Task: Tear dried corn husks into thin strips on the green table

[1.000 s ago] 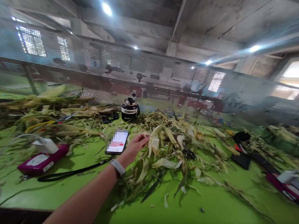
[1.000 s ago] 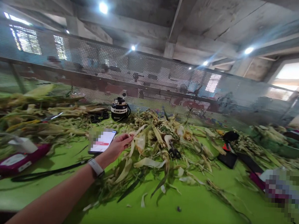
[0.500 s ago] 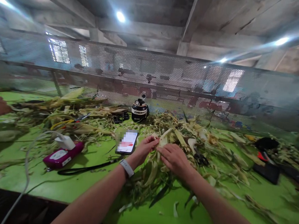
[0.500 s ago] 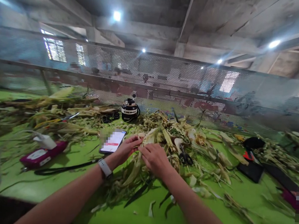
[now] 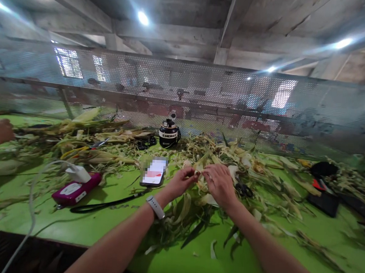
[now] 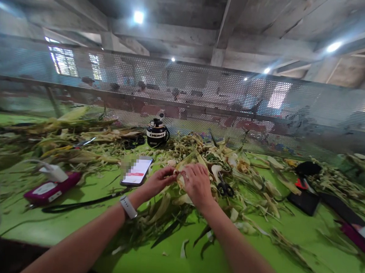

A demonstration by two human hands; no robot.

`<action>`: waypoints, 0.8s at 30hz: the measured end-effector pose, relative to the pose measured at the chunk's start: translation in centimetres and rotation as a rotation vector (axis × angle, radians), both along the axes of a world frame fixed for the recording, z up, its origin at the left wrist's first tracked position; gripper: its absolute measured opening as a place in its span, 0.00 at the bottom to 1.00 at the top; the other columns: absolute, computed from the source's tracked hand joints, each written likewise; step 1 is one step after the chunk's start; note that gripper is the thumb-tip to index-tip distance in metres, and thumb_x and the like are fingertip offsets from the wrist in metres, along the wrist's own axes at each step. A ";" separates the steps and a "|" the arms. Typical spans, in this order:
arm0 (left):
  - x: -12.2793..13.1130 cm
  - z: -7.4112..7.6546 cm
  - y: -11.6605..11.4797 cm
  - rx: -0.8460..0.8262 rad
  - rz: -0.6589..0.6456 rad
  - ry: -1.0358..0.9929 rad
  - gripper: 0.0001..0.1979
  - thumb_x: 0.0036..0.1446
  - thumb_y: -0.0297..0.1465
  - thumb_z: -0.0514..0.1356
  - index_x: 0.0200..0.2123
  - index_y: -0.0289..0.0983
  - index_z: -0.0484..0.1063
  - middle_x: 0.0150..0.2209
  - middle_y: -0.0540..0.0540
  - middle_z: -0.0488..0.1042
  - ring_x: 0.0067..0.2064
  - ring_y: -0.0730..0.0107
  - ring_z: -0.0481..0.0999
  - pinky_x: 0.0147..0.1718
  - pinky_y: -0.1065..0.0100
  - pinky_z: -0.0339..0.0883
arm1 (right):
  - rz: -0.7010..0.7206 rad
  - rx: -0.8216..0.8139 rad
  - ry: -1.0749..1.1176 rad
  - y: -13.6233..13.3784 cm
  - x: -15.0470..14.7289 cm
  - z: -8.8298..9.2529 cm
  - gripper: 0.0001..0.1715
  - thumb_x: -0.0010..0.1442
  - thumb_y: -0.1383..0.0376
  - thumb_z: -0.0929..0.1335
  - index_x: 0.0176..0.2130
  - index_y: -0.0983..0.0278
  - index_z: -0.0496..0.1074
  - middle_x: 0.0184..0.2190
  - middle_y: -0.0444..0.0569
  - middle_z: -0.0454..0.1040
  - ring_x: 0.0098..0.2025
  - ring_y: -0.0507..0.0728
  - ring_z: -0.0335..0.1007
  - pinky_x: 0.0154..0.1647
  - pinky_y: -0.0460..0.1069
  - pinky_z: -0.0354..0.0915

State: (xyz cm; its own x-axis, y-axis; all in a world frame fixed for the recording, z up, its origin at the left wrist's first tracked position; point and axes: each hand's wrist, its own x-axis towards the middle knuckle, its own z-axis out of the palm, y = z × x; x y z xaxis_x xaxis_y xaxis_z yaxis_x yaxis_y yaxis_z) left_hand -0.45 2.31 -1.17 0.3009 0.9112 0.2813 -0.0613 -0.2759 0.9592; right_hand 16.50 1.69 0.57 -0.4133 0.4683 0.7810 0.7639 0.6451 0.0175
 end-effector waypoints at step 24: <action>0.5 0.2 -0.3 -0.044 0.029 -0.060 0.20 0.42 0.45 0.66 0.31 0.35 0.70 0.29 0.50 0.71 0.32 0.72 0.67 0.35 0.70 0.60 | 0.155 -0.690 0.586 0.5 -0.6 -1.3 0.14 0.59 0.53 0.63 0.32 0.61 0.63 0.21 0.43 0.69 0.21 0.53 0.64 0.23 0.47 0.58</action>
